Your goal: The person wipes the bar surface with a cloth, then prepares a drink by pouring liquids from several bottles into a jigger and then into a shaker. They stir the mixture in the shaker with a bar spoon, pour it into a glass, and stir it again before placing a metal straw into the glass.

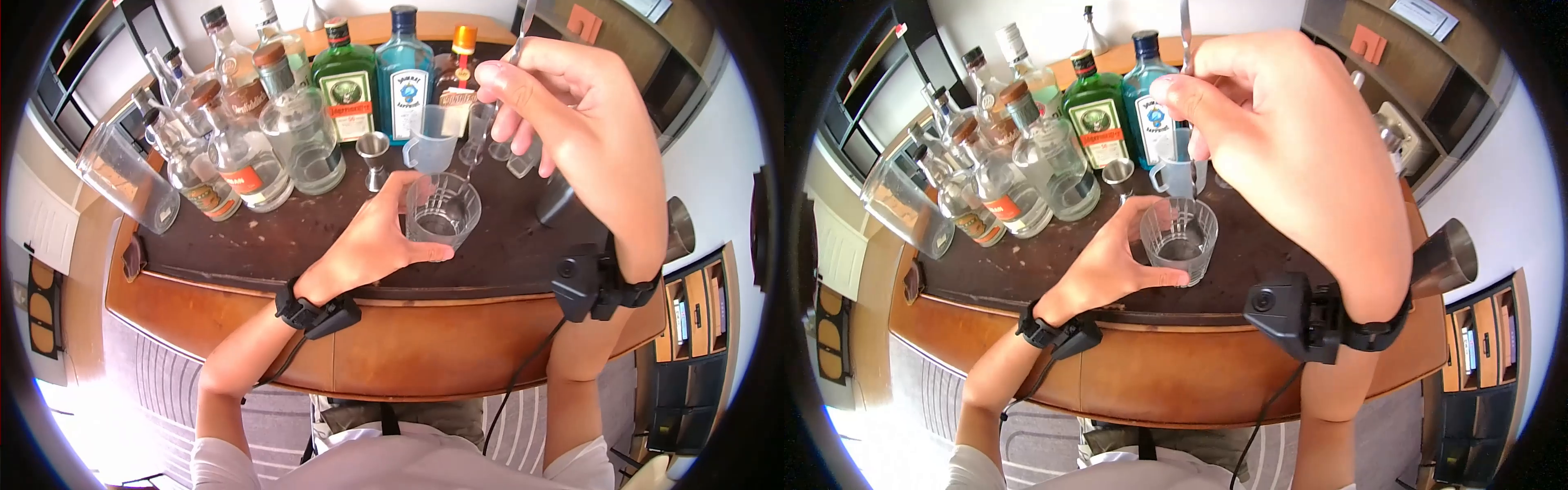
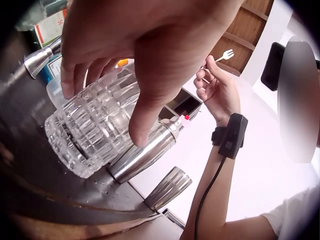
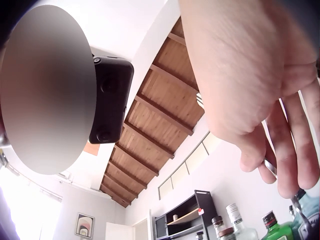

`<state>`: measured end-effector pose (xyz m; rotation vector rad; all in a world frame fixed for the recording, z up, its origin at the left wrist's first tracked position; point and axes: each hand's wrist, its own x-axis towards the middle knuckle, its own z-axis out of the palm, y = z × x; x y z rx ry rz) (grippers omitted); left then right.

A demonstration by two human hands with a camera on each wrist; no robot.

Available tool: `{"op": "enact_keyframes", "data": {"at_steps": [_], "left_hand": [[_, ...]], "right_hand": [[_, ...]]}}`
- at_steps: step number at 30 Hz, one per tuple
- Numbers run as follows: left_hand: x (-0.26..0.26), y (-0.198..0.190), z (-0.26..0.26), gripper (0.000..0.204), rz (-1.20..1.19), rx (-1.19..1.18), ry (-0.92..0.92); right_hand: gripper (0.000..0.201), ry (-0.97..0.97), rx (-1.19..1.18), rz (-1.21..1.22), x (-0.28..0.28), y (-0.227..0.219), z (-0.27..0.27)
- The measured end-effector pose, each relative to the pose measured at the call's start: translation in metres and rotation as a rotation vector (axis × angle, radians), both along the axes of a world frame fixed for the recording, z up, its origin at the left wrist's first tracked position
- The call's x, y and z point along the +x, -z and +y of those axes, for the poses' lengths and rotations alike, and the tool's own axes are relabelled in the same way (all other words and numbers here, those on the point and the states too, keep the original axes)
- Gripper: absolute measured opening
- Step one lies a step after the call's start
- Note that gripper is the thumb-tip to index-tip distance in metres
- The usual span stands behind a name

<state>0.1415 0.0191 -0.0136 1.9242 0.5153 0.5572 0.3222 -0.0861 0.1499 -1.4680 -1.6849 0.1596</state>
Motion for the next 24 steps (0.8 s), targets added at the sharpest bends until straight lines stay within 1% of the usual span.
{"op": "enact_keyframes", "data": {"at_steps": [1, 2, 4, 7, 10, 13, 16, 19, 22, 23, 24], "left_hand": [[-0.003, -0.001, 0.001, 0.091, 0.015, 0.022, -0.001], [-0.005, -0.002, 0.001, 0.091, 0.025, 0.047, 0.001], [-0.011, -0.007, 0.0, 0.093, 0.06, 0.02, -0.007], [-0.019, -0.004, -0.004, 0.096, 0.064, -0.006, -0.02], [-0.022, -0.003, -0.002, 0.094, 0.033, -0.044, 0.018], [-0.024, 0.0, 0.001, 0.095, 0.008, -0.07, 0.047], [-0.026, 0.002, 0.001, 0.096, -0.005, -0.063, 0.056], [-0.029, 0.001, 0.005, 0.097, 0.037, -0.071, 0.099], [-0.03, -0.001, 0.002, 0.093, 0.04, -0.144, 0.058], [-0.03, -0.001, 0.002, 0.092, 0.032, -0.128, 0.061], [-0.03, -0.001, 0.003, 0.092, 0.024, -0.113, 0.066]], "right_hand": [[0.028, -0.053, 0.003, -0.001, 0.001, 0.004, 0.002], [0.027, -0.056, -0.044, 0.004, 0.001, 0.005, 0.003], [0.027, -0.055, -0.133, 0.003, -0.001, 0.004, 0.005], [0.025, -0.123, -0.109, 0.01, 0.001, 0.011, 0.012], [0.025, -0.151, -0.092, -0.055, 0.001, 0.014, 0.014], [0.026, -0.08, -0.175, -0.113, -0.004, 0.006, 0.01], [0.028, -0.063, -0.214, -0.175, -0.002, 0.006, 0.005], [0.031, -0.102, -0.276, -0.123, -0.002, 0.011, 0.007], [0.033, -0.303, -0.394, 0.122, -0.006, 0.014, 0.017], [0.035, -0.37, -0.418, 0.155, -0.006, 0.014, 0.021], [0.035, -0.371, -0.416, 0.154, -0.008, 0.015, 0.024]]}}
